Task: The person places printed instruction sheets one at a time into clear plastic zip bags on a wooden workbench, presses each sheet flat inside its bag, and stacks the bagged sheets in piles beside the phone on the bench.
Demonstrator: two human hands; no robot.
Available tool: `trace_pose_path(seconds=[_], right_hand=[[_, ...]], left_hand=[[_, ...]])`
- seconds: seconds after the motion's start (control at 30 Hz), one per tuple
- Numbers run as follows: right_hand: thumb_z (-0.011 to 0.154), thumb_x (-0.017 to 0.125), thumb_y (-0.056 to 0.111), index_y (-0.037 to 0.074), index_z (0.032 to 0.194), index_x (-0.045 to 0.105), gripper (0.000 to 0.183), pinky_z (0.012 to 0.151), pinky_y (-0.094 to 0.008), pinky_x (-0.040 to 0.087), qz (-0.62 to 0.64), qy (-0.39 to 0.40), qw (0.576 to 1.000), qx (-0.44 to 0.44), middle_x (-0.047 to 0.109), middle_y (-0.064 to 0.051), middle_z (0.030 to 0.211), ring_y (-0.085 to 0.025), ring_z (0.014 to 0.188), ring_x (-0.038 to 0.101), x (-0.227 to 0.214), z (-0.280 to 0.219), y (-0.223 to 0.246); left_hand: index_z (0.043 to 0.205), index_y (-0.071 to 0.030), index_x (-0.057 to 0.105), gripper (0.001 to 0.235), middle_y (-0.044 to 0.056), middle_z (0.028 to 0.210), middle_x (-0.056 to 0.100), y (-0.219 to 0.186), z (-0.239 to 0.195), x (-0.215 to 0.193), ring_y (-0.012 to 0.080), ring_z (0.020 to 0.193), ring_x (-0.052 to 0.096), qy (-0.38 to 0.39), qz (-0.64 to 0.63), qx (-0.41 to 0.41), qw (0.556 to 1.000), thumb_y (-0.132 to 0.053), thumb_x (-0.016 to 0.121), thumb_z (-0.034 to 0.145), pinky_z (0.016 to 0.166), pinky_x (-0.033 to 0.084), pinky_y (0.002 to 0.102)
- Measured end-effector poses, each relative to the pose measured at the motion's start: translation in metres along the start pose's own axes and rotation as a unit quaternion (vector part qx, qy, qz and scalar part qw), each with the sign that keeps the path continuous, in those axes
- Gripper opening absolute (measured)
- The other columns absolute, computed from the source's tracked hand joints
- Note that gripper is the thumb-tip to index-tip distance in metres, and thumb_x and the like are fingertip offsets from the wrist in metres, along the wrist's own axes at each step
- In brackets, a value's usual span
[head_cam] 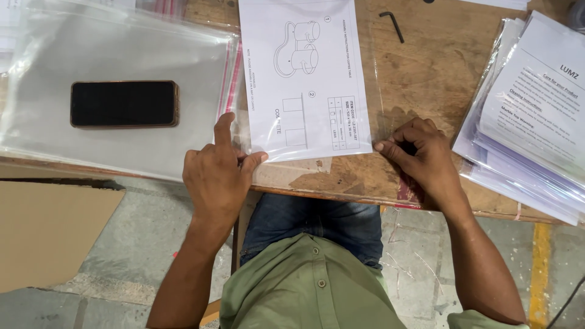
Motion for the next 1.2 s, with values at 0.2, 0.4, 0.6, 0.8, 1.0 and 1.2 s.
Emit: trace_pose_path(seconds=[0.2, 0.4, 0.6, 0.8, 1.0, 1.2], right_hand=[[0.086, 0.083, 0.030, 0.000, 0.085, 0.074, 0.032, 0.072, -0.039, 0.045, -0.038, -0.017, 0.999, -0.007, 0.063, -0.009, 0.082, -0.024, 0.082, 0.058, 0.001, 0.004, 0.000], [0.086, 0.085, 0.031, 0.000, 0.082, 0.070, 0.035, 0.070, -0.041, 0.046, -0.053, 0.004, 0.998, 0.027, 0.062, -0.012, 0.082, -0.025, 0.081, 0.059, -0.003, 0.005, 0.011], [0.087, 0.085, 0.029, 0.000, 0.104, 0.049, 0.049, 0.066, -0.038, 0.046, -0.021, -0.019, 0.997, 0.071, 0.059, -0.013, 0.086, -0.025, 0.077, 0.056, -0.007, 0.004, 0.016], [0.099, 0.067, 0.005, -0.001, 0.127, 0.058, 0.030, 0.090, -0.047, 0.049, -0.115, -0.140, 0.973, -0.143, 0.062, -0.022, 0.117, -0.037, 0.105, 0.060, 0.018, -0.014, 0.015], [0.095, 0.066, 0.042, -0.013, 0.147, 0.043, 0.079, 0.119, -0.055, 0.032, -0.150, 0.019, 0.944, -0.292, 0.051, -0.029, 0.149, -0.045, 0.142, 0.047, 0.074, 0.009, 0.046], [0.089, 0.063, 0.055, -0.015, 0.147, 0.042, 0.094, 0.116, -0.057, 0.027, -0.278, -0.019, 0.943, -0.181, 0.047, -0.031, 0.150, -0.046, 0.143, 0.039, 0.032, 0.001, 0.013]], left_hand=[[0.140, -0.007, 0.049, 0.081, 0.003, 0.072, 0.073, -0.004, 0.004, -0.002, 0.0223, 0.067, 0.068, 0.022, 0.019, -0.021, 0.999, -0.034, 0.089, 0.075, 0.073, 0.039, 0.043], [0.147, -0.005, 0.045, 0.080, 0.003, 0.080, 0.073, -0.004, 0.002, -0.003, 0.0240, 0.080, 0.065, 0.034, 0.028, -0.027, 0.999, -0.027, 0.086, 0.082, 0.077, 0.039, 0.045], [0.146, -0.010, 0.054, 0.082, 0.014, 0.114, 0.060, -0.011, 0.002, 0.003, 0.0285, 0.097, 0.057, 0.031, 0.167, 0.066, 0.983, 0.002, 0.076, 0.068, 0.079, 0.043, 0.042], [0.148, -0.009, 0.052, 0.065, 0.012, 0.154, 0.053, -0.013, -0.008, 0.040, 0.0274, 0.147, 0.046, -0.057, 0.167, 0.199, 0.964, 0.003, 0.068, 0.086, 0.123, 0.033, 0.047], [0.147, 0.008, 0.042, 0.092, 0.024, 0.157, 0.038, -0.036, -0.005, 0.055, 0.0361, 0.150, 0.033, 0.087, -0.002, 0.270, 0.959, -0.064, 0.056, 0.091, 0.123, 0.019, 0.051], [0.148, 0.008, 0.046, 0.107, 0.025, 0.156, 0.043, 0.013, -0.015, 0.034, 0.0347, 0.149, 0.037, 0.004, 0.074, 0.208, 0.975, -0.079, 0.045, 0.086, 0.124, 0.017, 0.049]])
Point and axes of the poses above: each hand's wrist, its own z-axis towards the middle knuckle, its own x-axis out of the palm, y = z × x, the point moved 1 cm from there along z, towards the middle knuckle
